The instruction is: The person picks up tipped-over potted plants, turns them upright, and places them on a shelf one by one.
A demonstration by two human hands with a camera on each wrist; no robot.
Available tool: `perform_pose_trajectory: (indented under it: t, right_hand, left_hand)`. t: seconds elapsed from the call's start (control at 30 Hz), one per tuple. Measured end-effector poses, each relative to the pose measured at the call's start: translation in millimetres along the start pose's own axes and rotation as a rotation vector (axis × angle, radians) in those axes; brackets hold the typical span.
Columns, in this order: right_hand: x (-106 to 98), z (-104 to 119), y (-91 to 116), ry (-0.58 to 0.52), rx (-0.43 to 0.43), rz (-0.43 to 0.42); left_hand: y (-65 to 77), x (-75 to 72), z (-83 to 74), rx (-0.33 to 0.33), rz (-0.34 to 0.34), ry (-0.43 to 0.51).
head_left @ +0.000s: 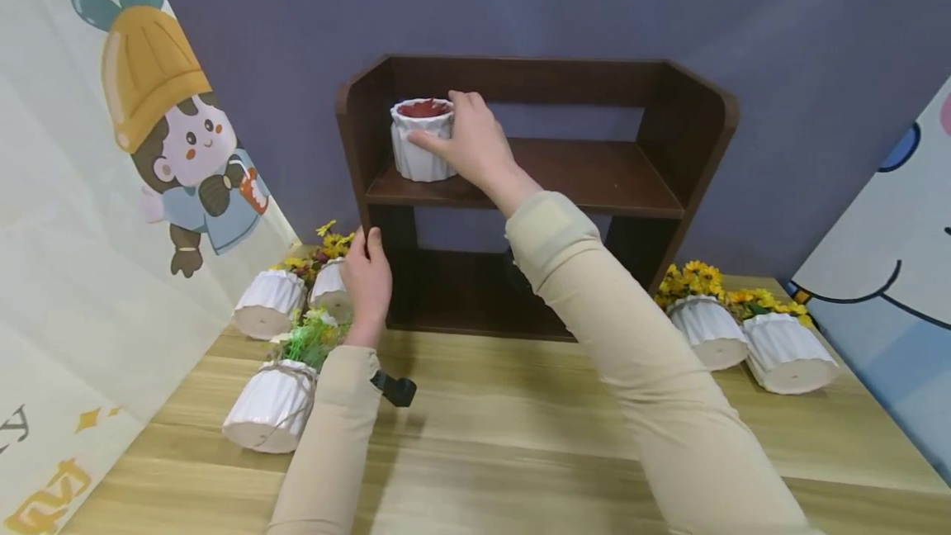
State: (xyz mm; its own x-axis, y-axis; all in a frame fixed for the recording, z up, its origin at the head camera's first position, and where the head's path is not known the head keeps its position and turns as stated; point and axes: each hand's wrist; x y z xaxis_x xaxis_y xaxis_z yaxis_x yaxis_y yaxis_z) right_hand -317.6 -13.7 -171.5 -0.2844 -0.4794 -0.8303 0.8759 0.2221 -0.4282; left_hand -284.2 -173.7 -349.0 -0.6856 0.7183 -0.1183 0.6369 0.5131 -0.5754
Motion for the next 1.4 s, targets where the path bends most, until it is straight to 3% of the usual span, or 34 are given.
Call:
perform_pose_trajectory:
  t: [0.5, 0.87, 1.2, 1.4]
  right_hand:
    - [-9, -8, 30, -0.042, -0.049, -0.038]
    - [-14, -20, 58, -0.096, -0.150, -0.228]
    - [-6, -39, 91, -0.205, -0.225, -0.379]
    - [-9, -44, 108, -0.239, -0.264, -0.426]
  left_hand:
    - [-2.6, 0.6, 1.5, -0.001, 0.008, -0.007]
    - [-3.0, 0.0, 1.2, -0.012, 0.018, -0.010]
    - [-0.9, -4.3, 5.5, 0.008, 0.016, -0.010]
    - [-2.0, -6.4, 6.5, 0.043, 0.033, 0.004]
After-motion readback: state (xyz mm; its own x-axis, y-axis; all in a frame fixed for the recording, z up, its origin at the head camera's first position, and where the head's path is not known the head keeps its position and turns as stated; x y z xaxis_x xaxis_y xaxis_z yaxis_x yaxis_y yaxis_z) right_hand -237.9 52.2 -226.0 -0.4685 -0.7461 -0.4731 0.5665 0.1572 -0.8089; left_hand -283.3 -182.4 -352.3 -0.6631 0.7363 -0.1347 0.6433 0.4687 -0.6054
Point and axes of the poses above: each hand's wrist, its own y-axis away from the middle knuckle, its own x-axis out of the palm, z = x × y, and after that the axes turned 4 degrees about y, right-handed
